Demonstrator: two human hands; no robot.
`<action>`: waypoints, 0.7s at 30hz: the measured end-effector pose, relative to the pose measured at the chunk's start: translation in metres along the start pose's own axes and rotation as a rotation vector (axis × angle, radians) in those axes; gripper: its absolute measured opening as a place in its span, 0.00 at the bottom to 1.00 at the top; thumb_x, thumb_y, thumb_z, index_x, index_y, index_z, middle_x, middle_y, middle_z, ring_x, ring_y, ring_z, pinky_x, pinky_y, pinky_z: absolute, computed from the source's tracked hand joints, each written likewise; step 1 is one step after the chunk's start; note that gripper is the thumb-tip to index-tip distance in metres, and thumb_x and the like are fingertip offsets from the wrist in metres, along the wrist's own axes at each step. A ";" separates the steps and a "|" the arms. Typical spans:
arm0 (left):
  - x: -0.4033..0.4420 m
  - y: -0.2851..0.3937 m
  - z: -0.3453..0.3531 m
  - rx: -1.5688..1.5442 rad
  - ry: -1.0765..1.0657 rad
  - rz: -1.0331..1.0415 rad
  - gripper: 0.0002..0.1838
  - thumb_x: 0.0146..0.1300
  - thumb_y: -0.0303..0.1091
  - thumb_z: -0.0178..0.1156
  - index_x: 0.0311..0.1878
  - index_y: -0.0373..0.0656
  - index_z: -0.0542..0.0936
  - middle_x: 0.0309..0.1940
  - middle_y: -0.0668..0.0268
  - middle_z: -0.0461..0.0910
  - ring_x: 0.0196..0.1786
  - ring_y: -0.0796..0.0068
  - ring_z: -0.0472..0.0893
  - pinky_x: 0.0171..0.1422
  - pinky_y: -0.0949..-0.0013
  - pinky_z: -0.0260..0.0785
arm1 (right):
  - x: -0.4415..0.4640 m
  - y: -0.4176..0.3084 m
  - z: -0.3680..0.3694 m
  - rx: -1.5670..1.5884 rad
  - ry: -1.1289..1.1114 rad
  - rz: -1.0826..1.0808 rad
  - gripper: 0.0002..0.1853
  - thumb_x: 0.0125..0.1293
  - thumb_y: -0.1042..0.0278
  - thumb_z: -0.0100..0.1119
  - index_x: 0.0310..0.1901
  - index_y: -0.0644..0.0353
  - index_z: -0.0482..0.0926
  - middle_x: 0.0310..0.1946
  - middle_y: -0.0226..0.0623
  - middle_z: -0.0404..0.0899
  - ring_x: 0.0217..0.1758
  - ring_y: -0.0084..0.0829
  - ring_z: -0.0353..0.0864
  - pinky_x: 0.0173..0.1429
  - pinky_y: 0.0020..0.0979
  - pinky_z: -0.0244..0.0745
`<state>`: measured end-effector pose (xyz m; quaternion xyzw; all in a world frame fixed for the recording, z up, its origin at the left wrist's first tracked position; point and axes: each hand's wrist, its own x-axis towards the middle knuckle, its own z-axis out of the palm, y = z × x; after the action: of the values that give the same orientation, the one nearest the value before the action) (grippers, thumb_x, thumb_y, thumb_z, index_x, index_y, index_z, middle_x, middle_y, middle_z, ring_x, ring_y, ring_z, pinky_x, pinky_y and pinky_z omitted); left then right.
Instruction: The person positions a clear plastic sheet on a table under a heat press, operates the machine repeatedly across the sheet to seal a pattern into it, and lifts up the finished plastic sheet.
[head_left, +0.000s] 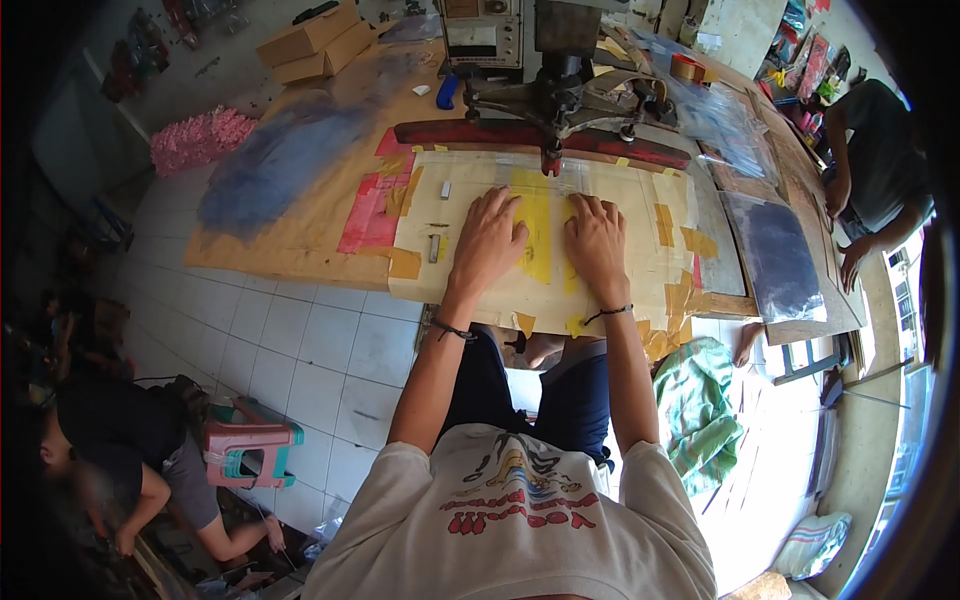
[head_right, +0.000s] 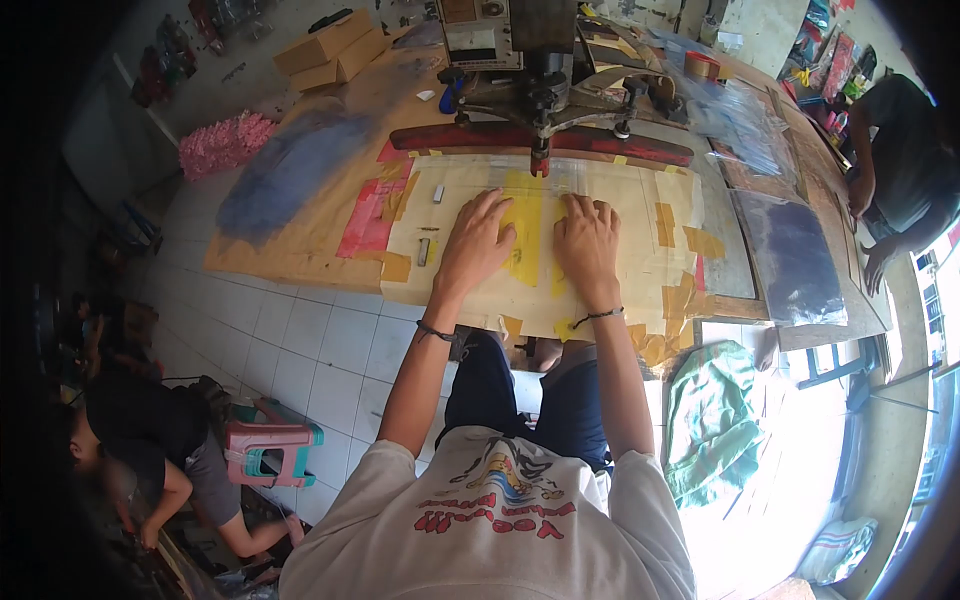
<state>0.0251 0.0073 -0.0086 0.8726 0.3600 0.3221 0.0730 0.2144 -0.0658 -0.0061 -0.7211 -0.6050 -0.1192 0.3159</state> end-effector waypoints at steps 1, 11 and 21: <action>-0.001 0.002 -0.002 0.002 0.023 0.013 0.24 0.73 0.35 0.60 0.69 0.32 0.78 0.72 0.49 0.75 0.76 0.47 0.72 0.84 0.51 0.63 | 0.000 0.000 -0.003 0.011 -0.019 -0.001 0.21 0.69 0.68 0.56 0.62 0.58 0.83 0.60 0.41 0.85 0.66 0.48 0.78 0.77 0.50 0.66; -0.006 0.010 -0.014 -0.111 0.006 -0.015 0.19 0.70 0.34 0.66 0.60 0.35 0.79 0.54 0.53 0.78 0.62 0.49 0.78 0.70 0.50 0.71 | -0.007 0.001 -0.008 0.110 0.036 0.010 0.09 0.69 0.70 0.58 0.44 0.57 0.87 0.41 0.39 0.83 0.51 0.46 0.81 0.61 0.48 0.74; -0.006 0.013 -0.015 -0.117 -0.010 -0.034 0.21 0.70 0.34 0.67 0.62 0.35 0.83 0.55 0.55 0.77 0.64 0.52 0.77 0.73 0.53 0.71 | -0.007 -0.002 -0.012 0.112 0.016 0.033 0.12 0.69 0.71 0.59 0.44 0.55 0.92 0.40 0.38 0.82 0.50 0.43 0.80 0.62 0.46 0.73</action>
<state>0.0198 -0.0078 0.0049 0.8621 0.3552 0.3368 0.1311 0.2138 -0.0781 -0.0004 -0.7114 -0.5960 -0.0858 0.3625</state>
